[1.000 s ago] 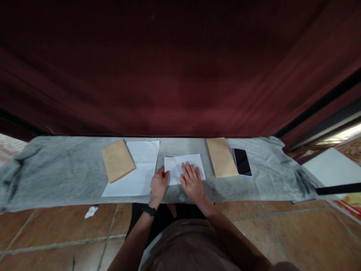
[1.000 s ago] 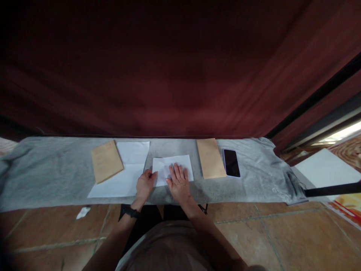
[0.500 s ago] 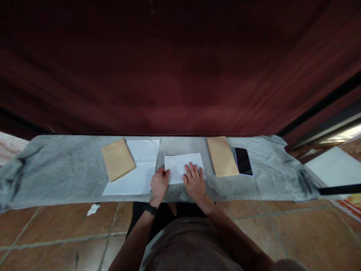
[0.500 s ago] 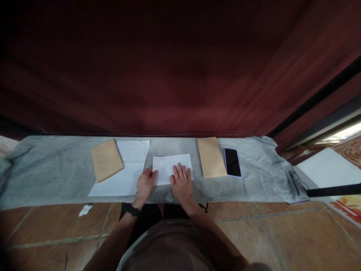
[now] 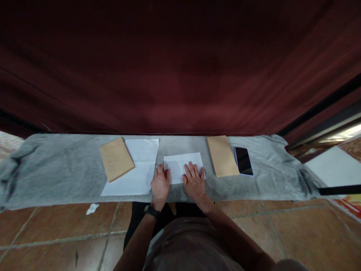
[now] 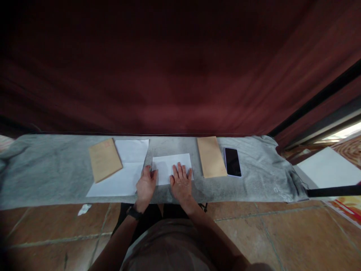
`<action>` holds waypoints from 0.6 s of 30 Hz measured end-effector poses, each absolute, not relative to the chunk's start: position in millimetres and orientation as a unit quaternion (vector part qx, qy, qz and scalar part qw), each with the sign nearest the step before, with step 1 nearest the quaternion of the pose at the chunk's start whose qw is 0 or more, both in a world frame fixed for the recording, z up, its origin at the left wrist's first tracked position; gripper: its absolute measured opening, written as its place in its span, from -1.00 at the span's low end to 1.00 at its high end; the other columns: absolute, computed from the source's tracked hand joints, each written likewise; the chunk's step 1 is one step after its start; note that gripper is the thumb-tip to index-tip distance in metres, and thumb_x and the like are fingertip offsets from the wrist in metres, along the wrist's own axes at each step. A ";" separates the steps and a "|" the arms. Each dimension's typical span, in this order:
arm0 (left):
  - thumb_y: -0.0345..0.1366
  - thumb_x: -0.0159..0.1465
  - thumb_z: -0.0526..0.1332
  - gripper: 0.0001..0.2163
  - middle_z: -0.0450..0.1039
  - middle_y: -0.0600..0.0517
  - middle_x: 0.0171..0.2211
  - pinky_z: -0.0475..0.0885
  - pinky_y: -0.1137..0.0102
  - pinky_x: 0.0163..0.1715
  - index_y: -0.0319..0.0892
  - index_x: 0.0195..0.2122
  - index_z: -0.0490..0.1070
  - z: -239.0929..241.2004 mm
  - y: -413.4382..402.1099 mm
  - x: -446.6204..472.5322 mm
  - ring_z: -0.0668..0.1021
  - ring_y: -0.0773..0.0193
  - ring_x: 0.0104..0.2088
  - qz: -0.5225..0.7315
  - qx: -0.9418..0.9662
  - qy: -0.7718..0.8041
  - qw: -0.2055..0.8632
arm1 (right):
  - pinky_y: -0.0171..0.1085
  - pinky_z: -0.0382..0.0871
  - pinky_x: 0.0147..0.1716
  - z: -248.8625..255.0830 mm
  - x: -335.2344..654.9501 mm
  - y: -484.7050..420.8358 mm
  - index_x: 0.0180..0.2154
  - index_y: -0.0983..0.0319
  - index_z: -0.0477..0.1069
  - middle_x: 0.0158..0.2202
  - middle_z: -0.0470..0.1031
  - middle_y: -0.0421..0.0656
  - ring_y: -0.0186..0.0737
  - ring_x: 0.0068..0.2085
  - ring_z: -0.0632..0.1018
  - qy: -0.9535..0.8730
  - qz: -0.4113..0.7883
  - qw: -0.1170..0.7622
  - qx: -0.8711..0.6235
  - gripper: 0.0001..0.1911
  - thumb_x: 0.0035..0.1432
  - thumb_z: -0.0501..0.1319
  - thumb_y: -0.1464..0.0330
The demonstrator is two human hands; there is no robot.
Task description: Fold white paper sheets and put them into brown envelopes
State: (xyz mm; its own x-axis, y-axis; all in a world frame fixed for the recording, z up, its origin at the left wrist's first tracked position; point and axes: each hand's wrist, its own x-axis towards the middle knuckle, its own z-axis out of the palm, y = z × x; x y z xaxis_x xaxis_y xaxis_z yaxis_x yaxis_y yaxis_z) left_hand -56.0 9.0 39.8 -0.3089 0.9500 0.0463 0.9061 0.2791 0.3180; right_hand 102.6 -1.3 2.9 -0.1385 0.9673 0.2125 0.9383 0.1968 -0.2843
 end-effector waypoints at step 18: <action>-0.20 0.48 -0.08 -0.49 0.07 -0.08 0.43 0.01 0.03 0.40 -0.15 0.43 0.08 -0.2 -13.0 -28.7 0.08 0.06 0.44 0.156 0.775 0.611 0.043 | 0.19 -0.06 0.35 -1.1 109.1 1.0 0.38 0.17 0.13 0.43 0.10 -0.03 0.05 0.41 0.16 -0.761 0.048 0.146 -0.630 -0.47 0.45 -0.03 0.27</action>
